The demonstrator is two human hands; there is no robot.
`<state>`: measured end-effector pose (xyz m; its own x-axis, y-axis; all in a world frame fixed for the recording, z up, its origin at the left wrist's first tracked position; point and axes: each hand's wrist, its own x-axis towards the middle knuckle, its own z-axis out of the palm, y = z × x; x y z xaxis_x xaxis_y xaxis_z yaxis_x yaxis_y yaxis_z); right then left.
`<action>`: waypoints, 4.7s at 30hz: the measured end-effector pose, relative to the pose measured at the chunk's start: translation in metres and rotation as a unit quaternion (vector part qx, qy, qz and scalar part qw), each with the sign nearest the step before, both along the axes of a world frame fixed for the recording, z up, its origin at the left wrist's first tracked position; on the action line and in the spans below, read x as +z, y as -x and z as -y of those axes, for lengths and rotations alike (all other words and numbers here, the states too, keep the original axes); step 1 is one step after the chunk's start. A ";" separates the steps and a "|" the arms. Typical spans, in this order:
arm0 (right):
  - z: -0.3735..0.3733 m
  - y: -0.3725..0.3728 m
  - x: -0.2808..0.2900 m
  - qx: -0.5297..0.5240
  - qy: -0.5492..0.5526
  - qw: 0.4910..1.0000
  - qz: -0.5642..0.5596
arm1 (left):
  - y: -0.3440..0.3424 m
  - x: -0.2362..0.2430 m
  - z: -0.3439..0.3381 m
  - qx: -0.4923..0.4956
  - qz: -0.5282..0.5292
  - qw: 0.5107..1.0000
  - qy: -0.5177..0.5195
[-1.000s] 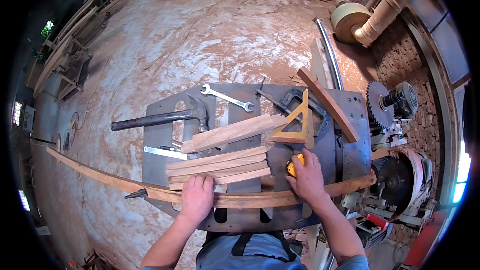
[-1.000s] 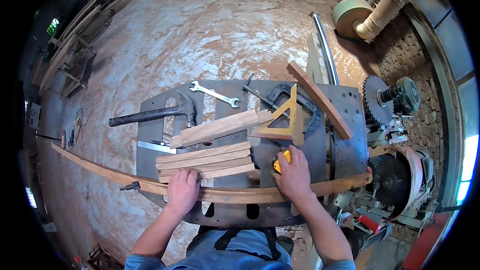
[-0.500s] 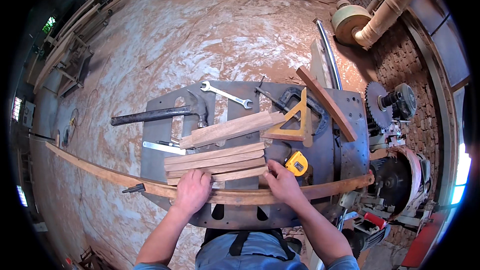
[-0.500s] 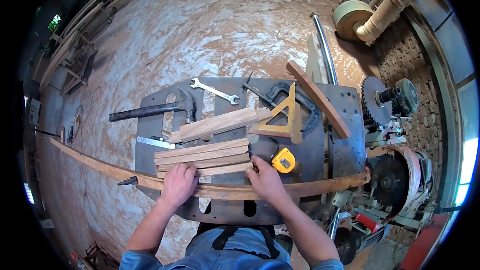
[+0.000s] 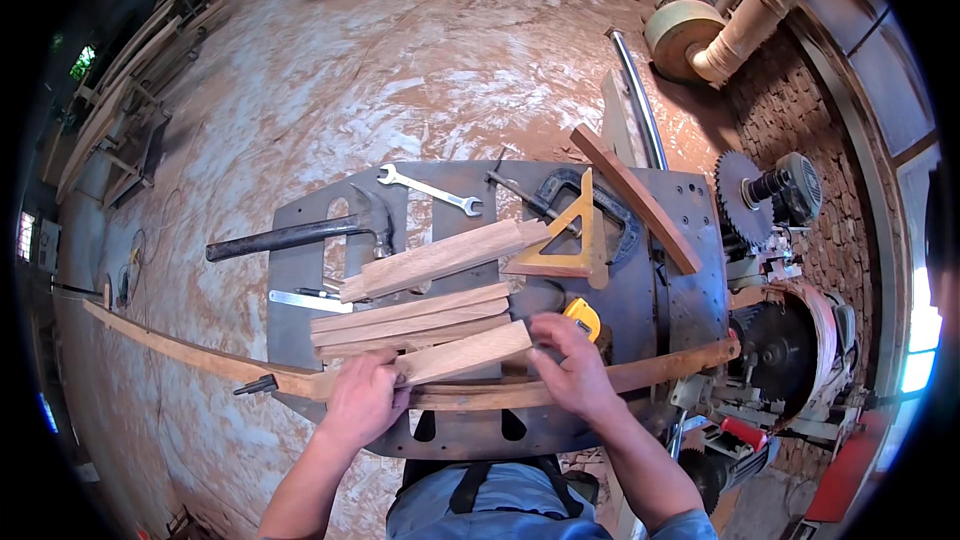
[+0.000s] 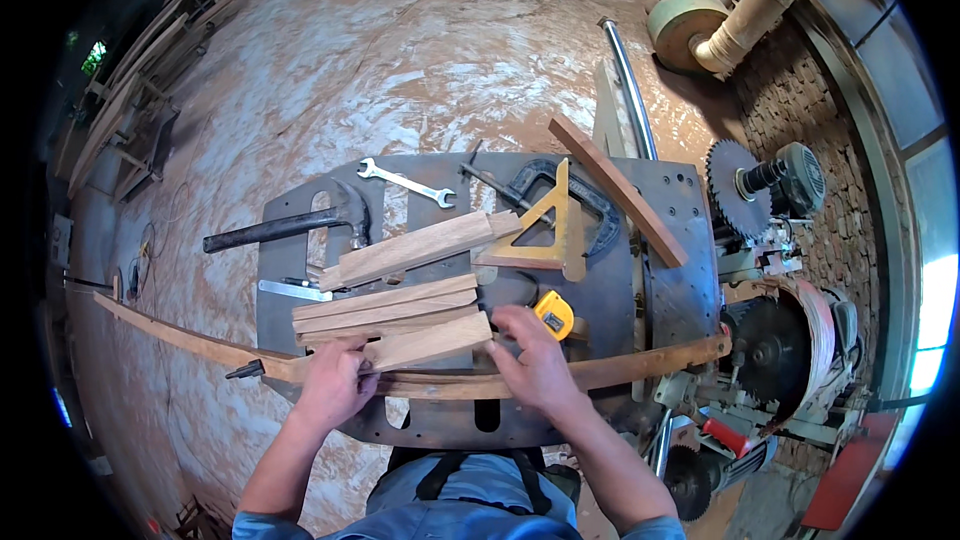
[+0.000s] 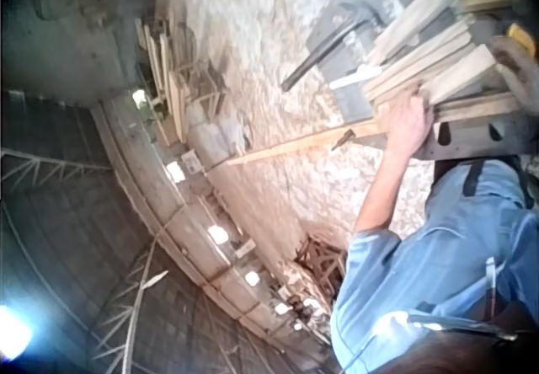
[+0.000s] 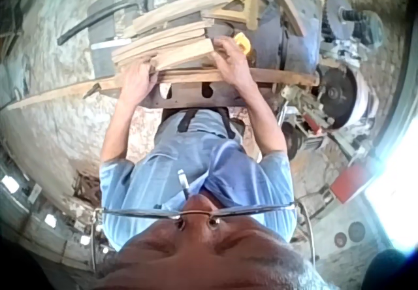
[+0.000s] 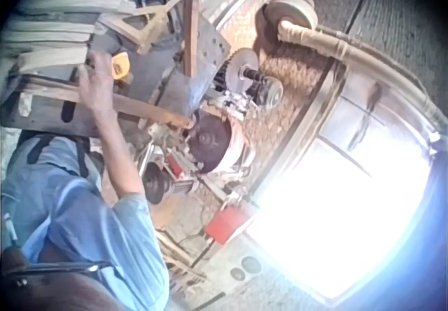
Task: The person measures several wooden boards using a tape measure and a pencil, then uses a specialized saw to cut a slot or notch into one of the boards before securing it with a C-clamp.
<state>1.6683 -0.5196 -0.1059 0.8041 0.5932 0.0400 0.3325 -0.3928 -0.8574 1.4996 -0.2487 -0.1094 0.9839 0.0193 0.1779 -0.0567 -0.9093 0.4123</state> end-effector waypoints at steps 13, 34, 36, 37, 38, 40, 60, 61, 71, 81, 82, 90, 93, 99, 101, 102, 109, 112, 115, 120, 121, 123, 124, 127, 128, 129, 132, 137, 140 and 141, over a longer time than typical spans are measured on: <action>0.029 -0.028 -0.026 0.038 0.339 0.932 0.120 | 0.002 -0.017 0.014 0.109 0.009 0.994 0.001; -0.047 0.027 0.045 0.047 -0.050 0.868 -0.492 | -0.050 0.072 0.032 -0.036 -0.200 0.917 0.343; -0.060 0.025 0.042 0.039 -0.084 0.867 -0.489 | -0.054 0.082 0.024 -0.002 -0.251 0.910 0.329; -0.064 0.022 0.042 0.030 -0.065 0.887 -0.457 | -0.056 0.088 0.023 0.016 -0.256 0.915 0.313; -0.069 0.018 0.043 0.018 -0.046 0.905 -0.424 | -0.059 0.090 0.020 0.032 -0.260 0.919 0.296; -0.072 0.010 0.039 -0.030 -0.087 0.922 -0.375 | -0.048 0.071 0.011 0.064 -0.194 0.873 0.444; -0.100 0.032 0.019 -0.012 -0.174 0.808 -0.563 | -0.046 0.068 0.012 0.144 -0.011 0.959 0.245; -0.099 0.028 0.026 0.000 -0.135 0.832 -0.537 | -0.058 0.087 0.011 0.139 -0.033 0.980 0.140; -0.107 0.016 0.029 0.145 -0.084 0.819 -0.549 | -0.066 0.101 -0.014 0.044 -0.267 0.949 0.162; -0.070 -0.136 0.006 -0.163 -0.068 0.909 -0.378 | -0.015 0.019 -0.154 0.264 -0.267 0.901 0.216; -0.069 -0.144 -0.005 -0.142 -0.004 0.932 -0.333 | -0.020 0.016 -0.158 0.274 -0.256 0.908 0.189; -0.084 -0.148 -0.040 -0.035 0.199 0.979 -0.013 | -0.027 -0.002 -0.148 0.285 -0.223 0.930 0.057; -0.087 -0.144 -0.040 -0.014 0.203 0.979 0.026 | -0.020 -0.004 -0.149 0.287 -0.204 0.935 0.030; -0.092 -0.138 -0.041 -0.021 0.214 0.976 0.025 | -0.018 -0.010 -0.153 0.293 -0.196 0.935 0.031; -0.092 -0.139 -0.038 -0.009 0.213 0.977 0.024 | -0.016 -0.011 -0.151 0.301 -0.205 0.931 0.034; -0.093 -0.139 -0.036 -0.003 0.215 0.976 0.028 | -0.015 -0.010 -0.150 0.303 -0.211 0.929 0.035; -0.094 -0.141 -0.036 0.006 0.243 0.969 0.040 | -0.015 -0.007 -0.142 0.310 -0.248 0.917 0.035; -0.096 -0.142 -0.037 0.005 0.258 0.965 0.032 | -0.018 0.000 -0.141 0.310 -0.280 0.908 0.031; -0.098 -0.143 -0.038 0.003 0.250 0.968 0.023 | -0.021 0.005 -0.145 0.306 -0.319 0.897 0.026; -0.099 -0.145 -0.042 0.004 0.261 0.965 0.024 | -0.031 0.014 -0.148 0.316 -0.356 0.879 0.009; -0.100 -0.145 -0.042 0.002 0.260 0.965 0.021 | -0.032 0.016 -0.148 0.318 -0.360 0.877 0.011; -0.099 -0.146 -0.043 0.003 0.249 0.968 0.021 | -0.036 0.022 -0.147 0.321 -0.379 0.868 0.008; -0.099 -0.146 -0.044 0.004 0.244 0.970 0.022 | -0.037 0.023 -0.147 0.322 -0.389 0.863 0.007; -0.099 -0.146 -0.044 0.003 0.240 0.971 0.022 | -0.038 0.023 -0.149 0.319 -0.406 0.856 0.001; -0.099 -0.145 -0.044 0.002 0.238 0.971 0.021 | -0.039 0.024 -0.149 0.314 -0.415 0.854 0.003; -0.100 -0.145 -0.043 0.002 0.235 0.972 0.020 | -0.041 0.027 -0.150 0.309 -0.424 0.851 0.005; -0.100 -0.145 -0.042 -0.001 0.238 0.971 0.014 | -0.043 0.029 -0.151 0.303 -0.434 0.848 0.008; -0.098 -0.145 -0.042 -0.002 0.227 0.974 0.013 | -0.047 0.033 -0.151 0.296 -0.447 0.844 0.010; -0.099 -0.145 -0.044 -0.001 0.218 0.976 0.010 | -0.047 0.034 -0.152 0.297 -0.451 0.842 0.008; -0.100 -0.145 -0.043 -0.001 0.217 0.976 0.008 | -0.047 0.035 -0.152 0.297 -0.453 0.840 0.008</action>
